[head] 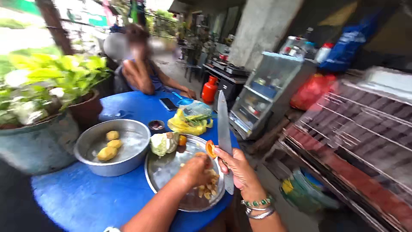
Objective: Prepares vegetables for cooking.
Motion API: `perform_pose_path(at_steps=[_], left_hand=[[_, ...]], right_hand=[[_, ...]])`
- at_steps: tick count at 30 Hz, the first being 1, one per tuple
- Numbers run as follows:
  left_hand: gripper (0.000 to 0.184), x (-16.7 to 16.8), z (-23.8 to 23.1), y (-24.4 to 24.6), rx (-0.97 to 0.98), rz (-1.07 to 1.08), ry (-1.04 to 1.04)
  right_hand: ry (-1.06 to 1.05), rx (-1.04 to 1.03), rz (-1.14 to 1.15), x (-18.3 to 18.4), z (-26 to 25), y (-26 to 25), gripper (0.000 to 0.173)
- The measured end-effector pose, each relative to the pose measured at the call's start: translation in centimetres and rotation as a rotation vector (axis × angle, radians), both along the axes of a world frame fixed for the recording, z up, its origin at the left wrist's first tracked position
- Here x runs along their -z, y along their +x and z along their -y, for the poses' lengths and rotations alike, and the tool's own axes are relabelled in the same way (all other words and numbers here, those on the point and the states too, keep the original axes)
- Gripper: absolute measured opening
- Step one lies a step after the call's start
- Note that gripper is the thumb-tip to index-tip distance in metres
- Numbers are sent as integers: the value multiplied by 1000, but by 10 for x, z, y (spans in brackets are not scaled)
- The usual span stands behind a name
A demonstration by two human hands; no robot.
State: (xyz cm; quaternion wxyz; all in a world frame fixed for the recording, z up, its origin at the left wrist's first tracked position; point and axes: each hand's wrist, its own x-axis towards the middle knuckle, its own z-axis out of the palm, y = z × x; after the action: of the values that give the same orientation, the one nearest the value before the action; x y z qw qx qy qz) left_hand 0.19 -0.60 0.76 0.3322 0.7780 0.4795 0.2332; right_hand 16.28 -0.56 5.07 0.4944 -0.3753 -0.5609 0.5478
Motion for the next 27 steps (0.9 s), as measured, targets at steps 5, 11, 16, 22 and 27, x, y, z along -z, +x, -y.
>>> perform_pose_path(at_steps=[5, 11, 16, 22, 27], left_hand=[[36, -7, 6, -9, -32, 195, -40], [25, -8, 27, -17, -535, 1203, -406], [26, -9, 28, -17, -581, 1633, -511], [19, -7, 5, -9, -555, 1530, -455], [32, -2, -6, -8, -417, 1516, -556]], right_hand=[[42, -329, 350, -42, -16, -85, 8], [263, -530, 990, -39, -38, -184, 28], [202, -454, 965, -44, -34, -214, 28], [319, -286, 791, -59, -24, -163, 21], [434, -52, 707, -53, -15, -69, 23]])
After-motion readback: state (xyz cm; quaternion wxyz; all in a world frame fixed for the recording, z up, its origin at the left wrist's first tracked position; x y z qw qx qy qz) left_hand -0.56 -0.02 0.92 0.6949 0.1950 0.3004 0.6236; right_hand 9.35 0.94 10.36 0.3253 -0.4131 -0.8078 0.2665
